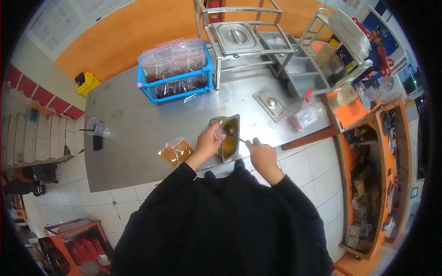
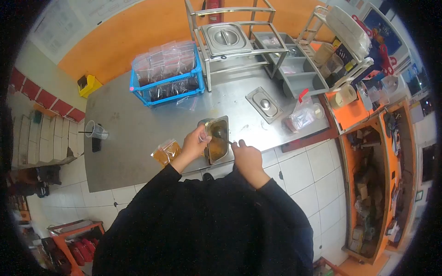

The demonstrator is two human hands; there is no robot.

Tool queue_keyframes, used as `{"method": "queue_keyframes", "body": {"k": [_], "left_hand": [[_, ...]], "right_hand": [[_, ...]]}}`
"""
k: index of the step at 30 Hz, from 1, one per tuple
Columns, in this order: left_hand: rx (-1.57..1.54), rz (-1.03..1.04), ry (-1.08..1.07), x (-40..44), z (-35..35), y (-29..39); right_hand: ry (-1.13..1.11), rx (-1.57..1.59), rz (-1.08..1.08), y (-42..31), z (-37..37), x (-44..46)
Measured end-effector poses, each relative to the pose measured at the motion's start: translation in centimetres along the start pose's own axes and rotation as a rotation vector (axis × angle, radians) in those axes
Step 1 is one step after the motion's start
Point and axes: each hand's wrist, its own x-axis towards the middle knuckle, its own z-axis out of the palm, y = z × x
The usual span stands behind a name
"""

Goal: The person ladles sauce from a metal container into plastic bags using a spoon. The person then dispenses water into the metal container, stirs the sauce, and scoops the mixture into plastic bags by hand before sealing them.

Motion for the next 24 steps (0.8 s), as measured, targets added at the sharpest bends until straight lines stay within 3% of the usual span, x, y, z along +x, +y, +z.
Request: {"method": "queue_keyframes", "body": {"k": [6,11,19,22,24], "left_hand": [[-0.021,-0.011,-0.012,-0.7,-0.5,1.0],[-0.111,0.009,0.006,-1.9,-0.7,-1.2],[-0.129,0.042,0.083,-4.6,-0.2,-2.5],[-0.146,-0.049,0.023,-5.1,-0.6,-2.9],[-0.297,-0.011,0.103,-5.0,-0.5,-3.5]], "right_hand": [[-0.153,0.037,-0.047,-0.1,3.1,-2.0],[-0.061,0.029,0.024,-1.1,-0.5,-1.6],[-0.125,0.119,-0.011,-2.9,3.2,-3.3],[-0.116,0.22,-0.029,-3.3,4.0,-3.5],[-0.101,0.218,-0.007,-3.5,3.5,-3.1]]}}
